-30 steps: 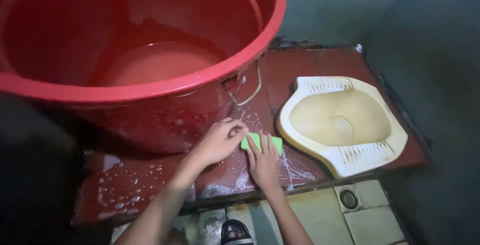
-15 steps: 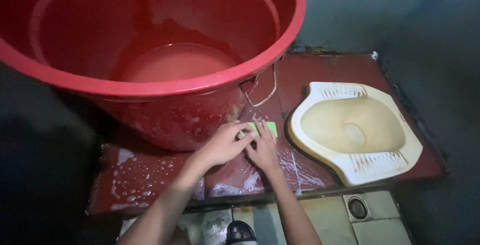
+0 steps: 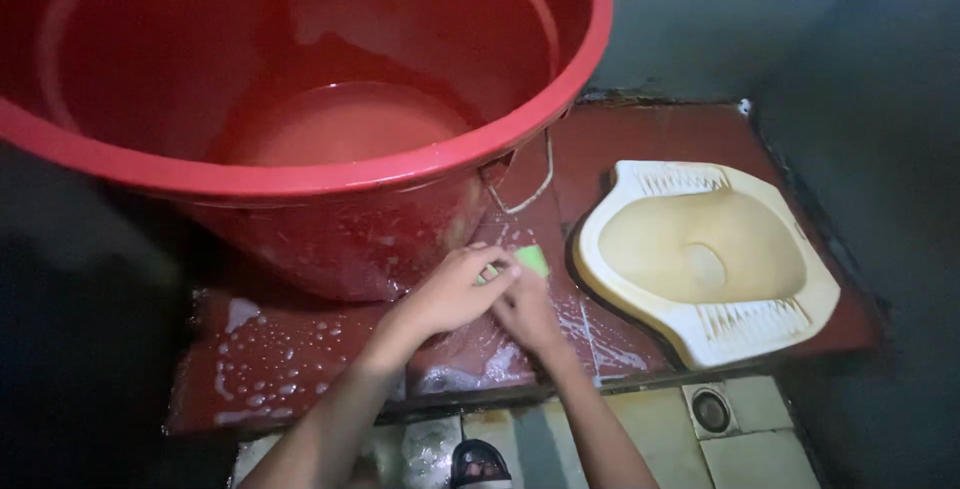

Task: The person scrubs the tiled floor around a squat toilet using a green sponge. They repeatedly wipe the reddish-brown tiles near a large red bucket, spreading soapy water across the surface.

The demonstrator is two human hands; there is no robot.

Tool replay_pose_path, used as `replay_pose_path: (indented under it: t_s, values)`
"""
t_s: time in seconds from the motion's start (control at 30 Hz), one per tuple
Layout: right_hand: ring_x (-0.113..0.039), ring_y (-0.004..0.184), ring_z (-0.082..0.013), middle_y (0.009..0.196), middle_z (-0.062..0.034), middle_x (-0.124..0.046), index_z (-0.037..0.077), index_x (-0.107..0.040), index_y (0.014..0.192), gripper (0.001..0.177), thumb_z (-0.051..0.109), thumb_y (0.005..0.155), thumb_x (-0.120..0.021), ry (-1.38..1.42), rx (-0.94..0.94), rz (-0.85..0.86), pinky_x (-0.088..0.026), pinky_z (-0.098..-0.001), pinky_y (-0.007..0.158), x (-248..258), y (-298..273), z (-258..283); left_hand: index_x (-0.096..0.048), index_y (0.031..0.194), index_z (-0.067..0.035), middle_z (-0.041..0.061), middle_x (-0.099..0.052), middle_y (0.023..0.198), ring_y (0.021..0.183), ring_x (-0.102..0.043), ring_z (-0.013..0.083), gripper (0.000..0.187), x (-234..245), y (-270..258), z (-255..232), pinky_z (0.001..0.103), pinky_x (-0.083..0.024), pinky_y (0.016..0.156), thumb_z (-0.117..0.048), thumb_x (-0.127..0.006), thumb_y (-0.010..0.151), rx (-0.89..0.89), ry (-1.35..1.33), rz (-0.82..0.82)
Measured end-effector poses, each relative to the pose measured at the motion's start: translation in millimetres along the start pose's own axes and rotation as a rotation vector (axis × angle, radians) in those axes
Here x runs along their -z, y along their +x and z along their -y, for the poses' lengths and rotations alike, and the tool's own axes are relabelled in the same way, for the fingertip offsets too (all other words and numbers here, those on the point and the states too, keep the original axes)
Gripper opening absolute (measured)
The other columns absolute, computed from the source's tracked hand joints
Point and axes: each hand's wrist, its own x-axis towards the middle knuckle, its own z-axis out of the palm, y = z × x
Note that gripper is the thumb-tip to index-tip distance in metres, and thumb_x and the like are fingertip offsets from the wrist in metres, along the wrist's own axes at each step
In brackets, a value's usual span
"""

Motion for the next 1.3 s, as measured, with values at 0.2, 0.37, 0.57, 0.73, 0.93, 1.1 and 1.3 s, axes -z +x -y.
replay_pose_path:
  t_s: [0.2, 0.37, 0.57, 0.73, 0.93, 1.1, 1.3]
  values:
    - [-0.054, 0.134, -0.0445, 0.145, -0.0190, -0.060, 0.012, -0.073, 0.126, 0.042, 0.029, 0.089, -0.066, 0.066, -0.194, 0.048, -0.040, -0.0569, 0.112, -48.6, -29.1, -16.6, -0.073, 0.106, -0.001, 0.030, -0.070, 0.095, 0.098, -0.068, 0.0500, 0.027, -12.4, 2.1, 24.7, 0.054, -0.053, 0.085, -0.024, -0.062, 0.096, 0.012, 0.011, 0.039]
    - [-0.057, 0.117, -0.0382, 0.148, -0.0280, -0.051, 0.002, -0.060, 0.136, 0.045, 0.028, 0.103, -0.045, -0.064, -0.212, 0.012, -0.041, -0.0519, 0.104, -1.7, -60.8, 46.0, -0.075, 0.102, -0.013, 0.005, -0.074, 0.096, 0.087, -0.069, 0.0181, 0.026, -25.2, 7.1, 27.4, 0.033, -0.051, 0.081, -0.035, -0.060, 0.097, 0.114, 0.052, 0.053]
    - [-0.041, 0.146, -0.0352, 0.163, -0.0138, -0.038, 0.022, -0.050, 0.151, 0.047, 0.027, 0.104, -0.045, -0.534, -0.506, -0.103, -0.038, -0.0492, 0.109, -5.8, -139.8, -28.9, -0.074, 0.107, -0.012, 0.009, -0.072, 0.104, 0.094, -0.070, 0.0233, 0.030, -31.6, 6.7, 9.9, 0.036, -0.051, 0.088, -0.036, -0.059, 0.097, 0.161, 0.119, 0.132]
    - [-0.035, 0.153, -0.0288, 0.167, -0.0044, -0.036, 0.029, -0.047, 0.154, 0.051, 0.030, 0.102, -0.049, -0.570, -0.601, -0.109, -0.038, -0.0444, 0.110, -4.5, -178.8, -23.4, -0.076, 0.102, -0.014, 0.008, -0.073, 0.097, 0.087, -0.067, 0.0217, 0.026, -47.0, 9.1, 23.2, 0.035, -0.050, 0.082, -0.035, -0.061, 0.096, 0.097, 0.094, 0.133]
    - [-0.068, 0.122, -0.0259, 0.143, -0.0097, -0.064, 0.024, -0.069, 0.133, 0.037, 0.018, 0.097, -0.060, -0.887, -0.361, -0.325, -0.056, -0.0386, 0.096, -53.4, -121.2, -74.0, -0.074, 0.100, -0.013, 0.005, -0.073, 0.098, 0.086, -0.068, 0.0177, 0.027, -37.8, 9.6, 5.2, 0.033, -0.051, 0.081, -0.036, -0.061, 0.096, 0.211, 0.078, 0.154]
    - [-0.025, 0.154, -0.0414, 0.169, -0.0170, -0.025, 0.020, -0.038, 0.159, 0.065, 0.037, 0.097, -0.048, -0.419, -0.371, -0.093, -0.027, -0.0503, 0.120, -80.8, -31.0, -98.2, -0.072, 0.096, -0.010, 0.010, -0.069, 0.095, 0.086, -0.067, 0.0219, 0.022, -45.1, 9.1, 35.0, 0.035, -0.050, 0.081, -0.029, -0.060, 0.098, 0.068, 0.071, 0.093]
    - [-0.032, 0.152, -0.0401, 0.168, -0.0166, -0.029, 0.023, -0.043, 0.158, 0.054, 0.023, 0.104, -0.049, -0.333, -0.521, -0.035, -0.036, -0.0552, 0.116, -50.7, -7.4, -63.1, -0.076, 0.106, -0.006, 0.024, -0.072, 0.100, 0.098, -0.071, 0.0449, 0.029, -22.8, 11.7, 4.8, 0.051, -0.058, 0.083, -0.029, -0.062, 0.096, 0.171, 0.042, 0.136]
